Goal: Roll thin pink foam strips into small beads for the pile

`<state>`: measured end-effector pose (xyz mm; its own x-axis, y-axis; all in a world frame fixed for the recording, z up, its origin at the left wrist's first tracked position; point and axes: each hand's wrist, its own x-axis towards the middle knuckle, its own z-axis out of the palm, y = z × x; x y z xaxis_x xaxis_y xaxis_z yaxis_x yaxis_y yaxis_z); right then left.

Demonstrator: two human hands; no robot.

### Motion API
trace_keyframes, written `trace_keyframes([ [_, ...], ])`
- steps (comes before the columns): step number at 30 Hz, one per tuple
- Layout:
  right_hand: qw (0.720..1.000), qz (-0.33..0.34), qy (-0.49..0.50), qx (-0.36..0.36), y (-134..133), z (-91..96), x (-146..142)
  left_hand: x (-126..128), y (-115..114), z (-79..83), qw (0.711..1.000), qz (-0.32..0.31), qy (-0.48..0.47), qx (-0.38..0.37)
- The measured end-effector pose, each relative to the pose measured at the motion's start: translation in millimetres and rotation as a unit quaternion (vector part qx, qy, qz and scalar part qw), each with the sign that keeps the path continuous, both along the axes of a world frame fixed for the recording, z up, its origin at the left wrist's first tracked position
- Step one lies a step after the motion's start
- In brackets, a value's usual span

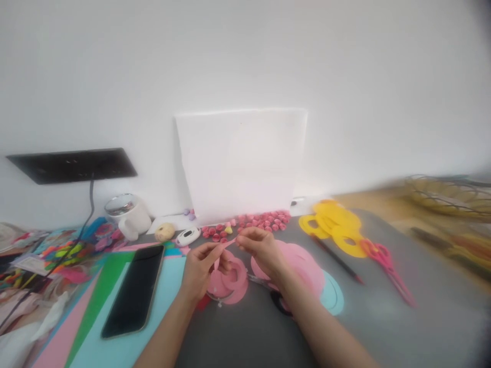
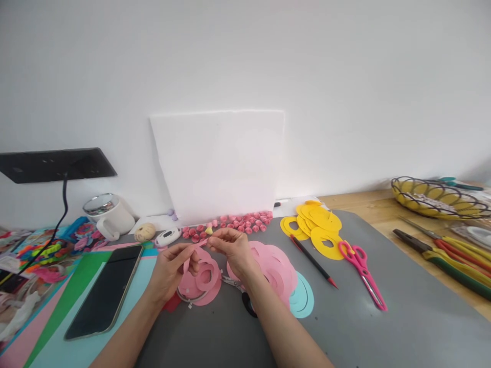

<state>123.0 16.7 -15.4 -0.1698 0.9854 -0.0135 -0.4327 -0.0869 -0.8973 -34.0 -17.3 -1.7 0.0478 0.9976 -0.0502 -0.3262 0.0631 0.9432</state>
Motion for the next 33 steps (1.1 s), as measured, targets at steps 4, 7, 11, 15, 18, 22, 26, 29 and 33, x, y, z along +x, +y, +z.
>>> trace_keyframes([
  [4,1.000,-0.010,-0.008,-0.002,0.6,0.4,-0.4,1.1,0.6,0.5,1.000,0.005,-0.010,-0.008],
  [7,1.000,-0.007,0.000,-0.010,1.1,0.8,-0.7,1.1,0.6,1.6,1.000,0.015,-0.018,-0.013],
  [11,1.000,0.027,0.000,0.002,1.2,2.0,0.1,0.7,0.1,3.8,0.999,0.027,-0.024,-0.024],
  [15,0.999,0.021,0.020,-0.013,2.5,-1.3,2.1,0.7,-0.8,4.0,0.999,0.020,-0.026,-0.023],
  [18,0.999,0.004,0.015,-0.028,4.0,-5.3,3.4,1.0,-1.7,3.7,0.999,0.008,-0.024,-0.028],
  [22,1.000,-0.008,-0.005,-0.011,4.7,-6.9,3.4,1.3,-3.0,3.2,1.000,-0.004,-0.020,-0.022],
  [26,1.000,-0.016,-0.010,-0.014,4.6,-4.9,2.8,1.0,-3.0,3.5,0.999,0.000,-0.023,-0.023],
  [29,1.000,-0.007,0.009,-0.011,4.5,-2.2,2.9,0.3,-2.3,5.0,0.999,0.009,-0.032,-0.025],
  [33,1.000,0.014,0.019,-0.014,4.4,0.3,3.2,-0.6,-0.9,6.8,0.998,0.024,-0.040,-0.030],
])
